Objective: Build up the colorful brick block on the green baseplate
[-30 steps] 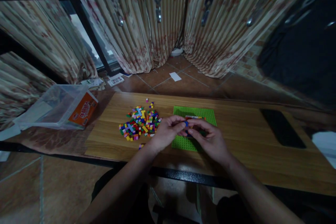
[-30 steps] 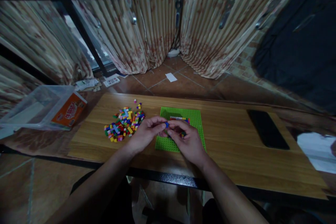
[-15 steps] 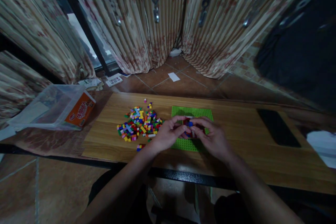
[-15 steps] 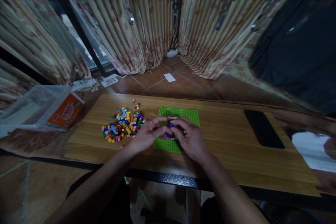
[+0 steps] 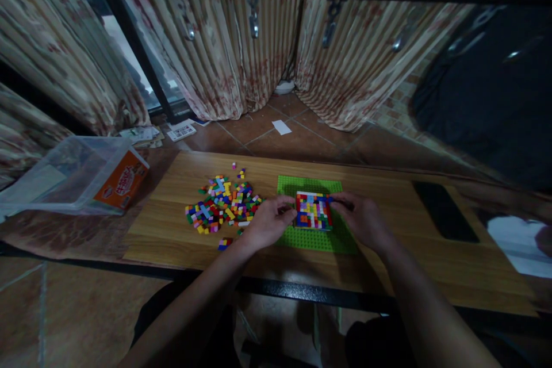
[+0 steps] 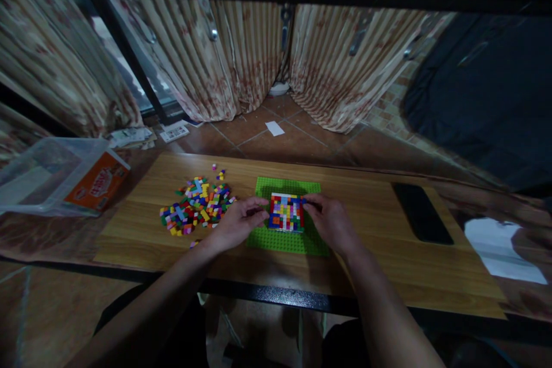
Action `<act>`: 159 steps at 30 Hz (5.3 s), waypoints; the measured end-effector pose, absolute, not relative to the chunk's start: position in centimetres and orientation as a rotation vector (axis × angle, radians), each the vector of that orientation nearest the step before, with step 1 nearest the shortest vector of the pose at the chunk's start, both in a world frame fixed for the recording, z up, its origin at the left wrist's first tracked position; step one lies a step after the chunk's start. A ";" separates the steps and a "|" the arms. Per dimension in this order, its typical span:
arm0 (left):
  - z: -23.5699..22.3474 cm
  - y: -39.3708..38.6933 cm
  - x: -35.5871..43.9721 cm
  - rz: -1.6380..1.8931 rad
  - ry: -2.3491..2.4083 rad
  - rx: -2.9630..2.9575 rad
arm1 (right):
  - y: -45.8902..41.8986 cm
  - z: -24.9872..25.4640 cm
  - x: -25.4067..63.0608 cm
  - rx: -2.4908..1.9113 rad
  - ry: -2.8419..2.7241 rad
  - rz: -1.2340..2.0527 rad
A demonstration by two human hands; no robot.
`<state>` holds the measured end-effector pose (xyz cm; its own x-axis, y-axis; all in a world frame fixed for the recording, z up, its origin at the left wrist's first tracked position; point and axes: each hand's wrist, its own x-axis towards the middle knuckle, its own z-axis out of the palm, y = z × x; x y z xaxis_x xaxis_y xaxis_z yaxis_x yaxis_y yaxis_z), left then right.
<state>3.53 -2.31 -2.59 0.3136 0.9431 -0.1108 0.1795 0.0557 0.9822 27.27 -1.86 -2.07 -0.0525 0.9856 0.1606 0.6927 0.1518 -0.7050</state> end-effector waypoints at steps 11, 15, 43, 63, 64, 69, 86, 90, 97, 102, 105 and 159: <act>-2.9 -2.2 3.4 0.790 1.131 1.525 | -1.7 -2.6 26.9 -1.617 -1.659 0.672; -2.9 -2.1 3.4 0.794 1.122 1.534 | -1.7 -2.7 26.9 -1.641 -1.665 0.645; -2.4 -2.4 3.5 0.789 1.143 1.554 | -2.0 -2.5 26.7 -1.679 -1.594 0.483; -1.9 -2.8 3.9 0.686 1.330 1.804 | -1.1 -2.4 21.8 -1.246 -2.125 0.242; -1.8 -2.9 4.0 0.677 1.335 1.824 | -1.1 -2.4 21.8 -1.253 -2.131 0.238; -1.8 -3.0 4.1 0.684 1.362 1.895 | -1.2 -2.5 21.8 -1.332 -2.049 0.221; -1.8 -3.3 4.5 0.664 1.353 2.029 | -0.4 -3.3 22.2 -1.488 -1.781 0.450; -1.8 -3.3 4.5 0.618 1.358 2.060 | -0.3 -3.5 22.0 -1.476 -1.720 0.573; -1.9 -3.3 4.5 0.599 1.356 2.089 | -0.4 -3.5 21.5 -1.493 -1.658 0.665; -2.0 -3.2 4.4 0.621 1.348 2.094 | -0.5 -3.6 21.6 -1.487 -1.681 0.682; -1.6 -2.6 3.2 0.639 1.356 2.078 | -0.7 -3.4 22.0 -1.503 -1.672 0.659; -1.9 -1.3 3.0 0.898 1.404 1.925 | -1.1 -2.3 23.0 -1.512 -1.631 0.522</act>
<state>3.04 -1.27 -1.89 0.2166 0.9598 0.1783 0.5643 -0.2721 0.7794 22.98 -1.09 -2.33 0.0702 0.9546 0.2894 0.6090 0.1887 -0.7704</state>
